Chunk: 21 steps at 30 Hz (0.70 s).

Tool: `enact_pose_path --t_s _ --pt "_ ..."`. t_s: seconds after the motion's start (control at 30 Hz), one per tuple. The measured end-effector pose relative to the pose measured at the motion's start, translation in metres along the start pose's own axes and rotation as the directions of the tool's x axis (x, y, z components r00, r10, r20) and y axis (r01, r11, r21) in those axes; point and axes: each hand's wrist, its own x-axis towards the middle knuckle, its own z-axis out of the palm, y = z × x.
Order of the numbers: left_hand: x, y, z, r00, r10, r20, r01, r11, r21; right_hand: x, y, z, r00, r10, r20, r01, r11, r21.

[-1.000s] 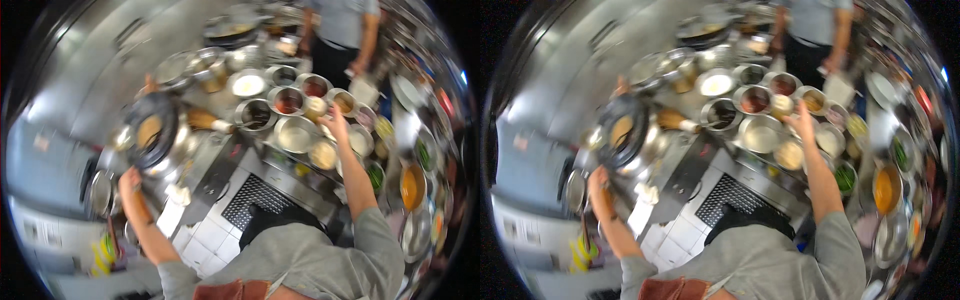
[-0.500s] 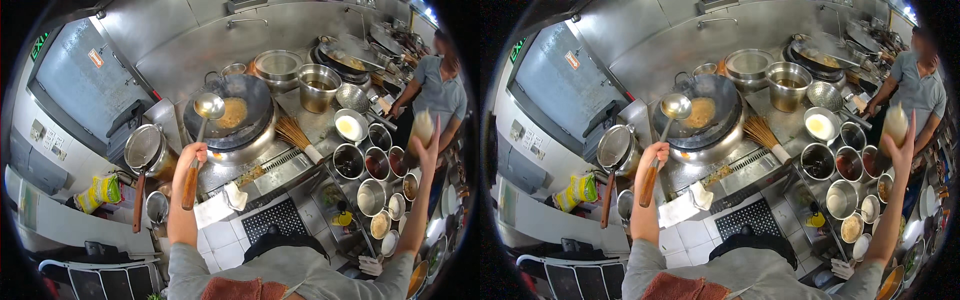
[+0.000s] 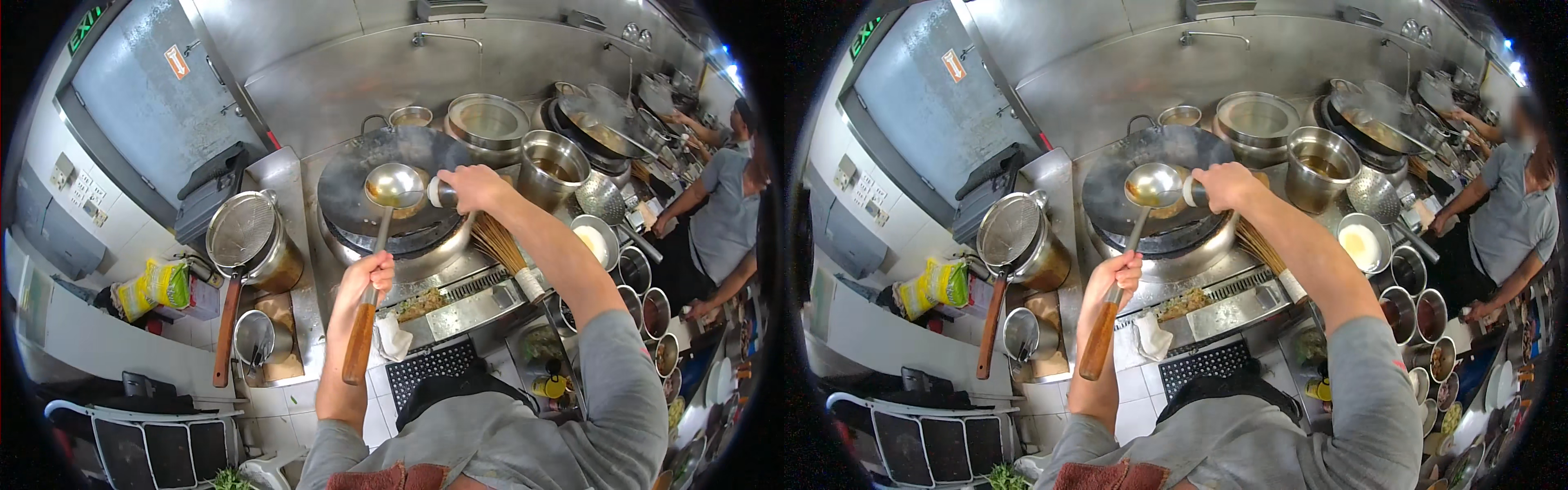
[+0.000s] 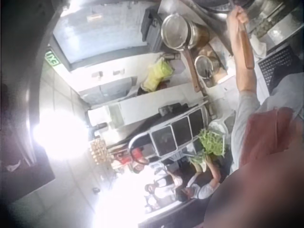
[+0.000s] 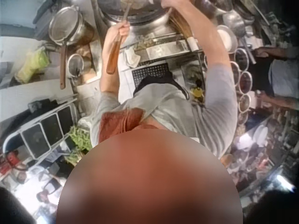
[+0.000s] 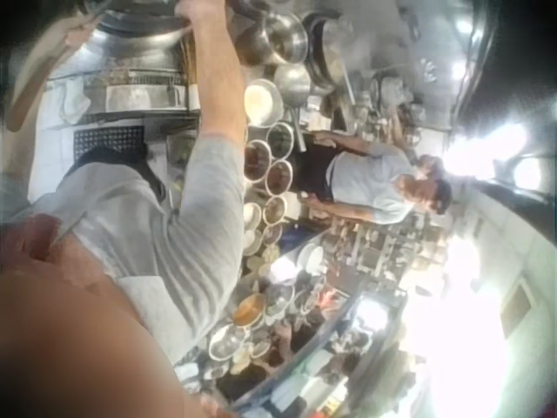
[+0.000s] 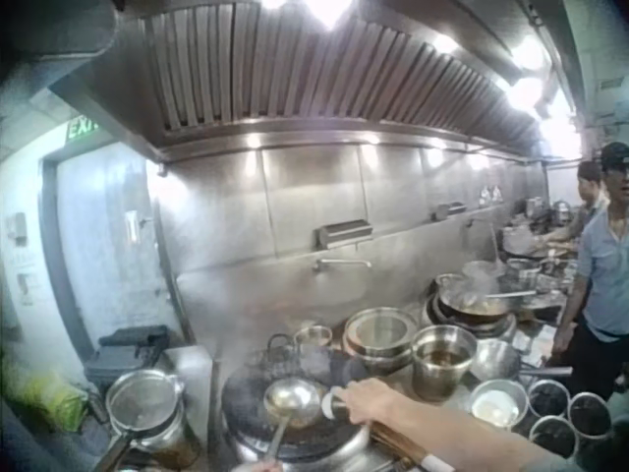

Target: The person cooks food in a wok over a high flame, adding sauces and ingredients, stirring with a ladle, and transferring cooked food into a bowl. They then clean the wok with a brush and water before adding oil and tofu to begin a new dish.

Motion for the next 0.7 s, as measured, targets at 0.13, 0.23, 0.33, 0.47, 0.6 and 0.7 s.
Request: enact_pose_path --t_s 0.13,0.23,0.33,0.47,0.6,0.7 --pt "0.000 -0.018 -0.004 0.987 0.154 -0.054 -0.138 0.962 0.234 0.040 -0.005 0.008 0.998 -0.021 0.061 0.029 0.992 -0.125" --pt "0.001 -0.023 0.001 0.968 0.223 -0.113 -0.183 0.941 0.286 0.049 -0.003 0.009 0.994 -0.055 0.098 0.071 0.983 -0.171" --pt "0.002 -0.021 0.000 0.965 0.233 -0.124 -0.190 0.939 0.286 0.049 -0.002 0.006 0.990 -0.067 0.128 0.087 0.984 -0.158" --pt "0.005 -0.017 -0.006 0.971 0.210 -0.117 -0.165 0.935 0.313 0.047 -0.001 0.002 0.990 -0.058 0.129 0.079 0.984 -0.159" --pt "0.007 -0.015 -0.004 0.980 0.178 -0.091 -0.138 0.932 0.335 0.041 0.004 0.001 0.994 -0.048 0.101 0.064 0.985 -0.161" --pt "0.004 -0.013 0.003 0.981 0.163 -0.101 -0.119 0.931 0.345 0.033 0.003 -0.004 0.995 -0.039 0.097 0.054 0.985 -0.161"
